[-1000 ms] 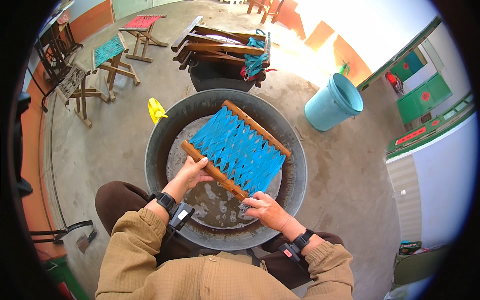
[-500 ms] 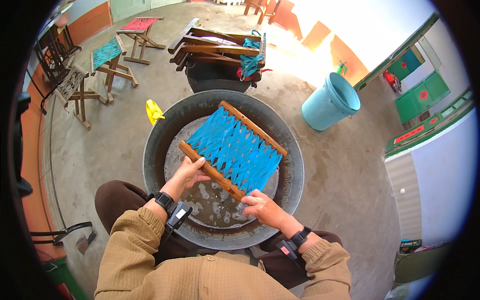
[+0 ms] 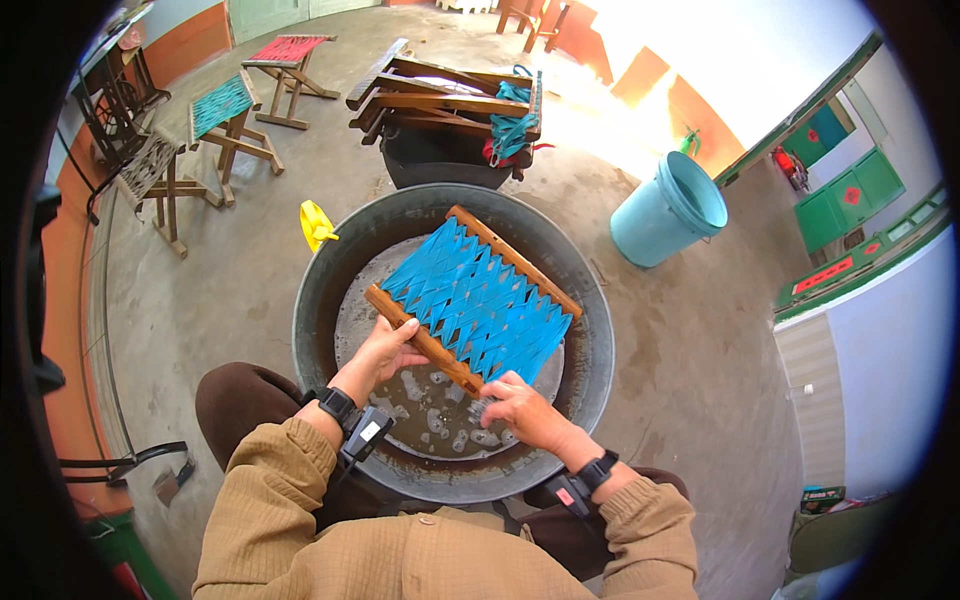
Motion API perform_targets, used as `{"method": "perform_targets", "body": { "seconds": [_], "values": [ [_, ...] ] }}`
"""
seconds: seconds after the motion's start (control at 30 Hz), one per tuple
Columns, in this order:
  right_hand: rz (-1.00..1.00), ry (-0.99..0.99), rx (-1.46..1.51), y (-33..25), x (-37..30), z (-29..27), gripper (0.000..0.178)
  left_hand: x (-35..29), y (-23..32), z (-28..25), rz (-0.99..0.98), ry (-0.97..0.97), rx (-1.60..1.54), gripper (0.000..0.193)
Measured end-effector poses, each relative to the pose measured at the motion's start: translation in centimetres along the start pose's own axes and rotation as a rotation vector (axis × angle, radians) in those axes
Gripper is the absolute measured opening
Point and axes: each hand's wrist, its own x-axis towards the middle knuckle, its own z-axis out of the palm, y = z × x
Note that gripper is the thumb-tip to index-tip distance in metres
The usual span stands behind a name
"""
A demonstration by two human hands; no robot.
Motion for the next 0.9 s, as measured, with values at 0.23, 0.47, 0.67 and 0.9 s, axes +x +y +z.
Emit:
{"method": "perform_targets", "body": {
  "seconds": [0.23, 0.47, 0.67, 0.9],
  "values": [
    [-0.142, 0.134, -0.168, -0.2, 11.0, 2.4, 0.027, 0.7, -0.5, 0.0, -0.018, 0.105, 0.08, 0.048],
    [-0.04, -0.024, -0.149, -0.7, 5.3, 0.4, 0.026, 0.8, 1.1, -1.3, 0.105, 0.273, 0.039, 0.051],
    [-0.129, 0.123, -0.203, -0.4, 10.3, 1.7, 0.026, 1.1, 1.4, -1.6, 0.162, 0.267, 0.104, 0.058],
    [-0.116, 0.135, -0.154, 0.2, 13.5, 2.3, 0.022, 1.2, 1.9, -1.6, 0.123, 0.347, 0.206, 0.052]
  ]
}}
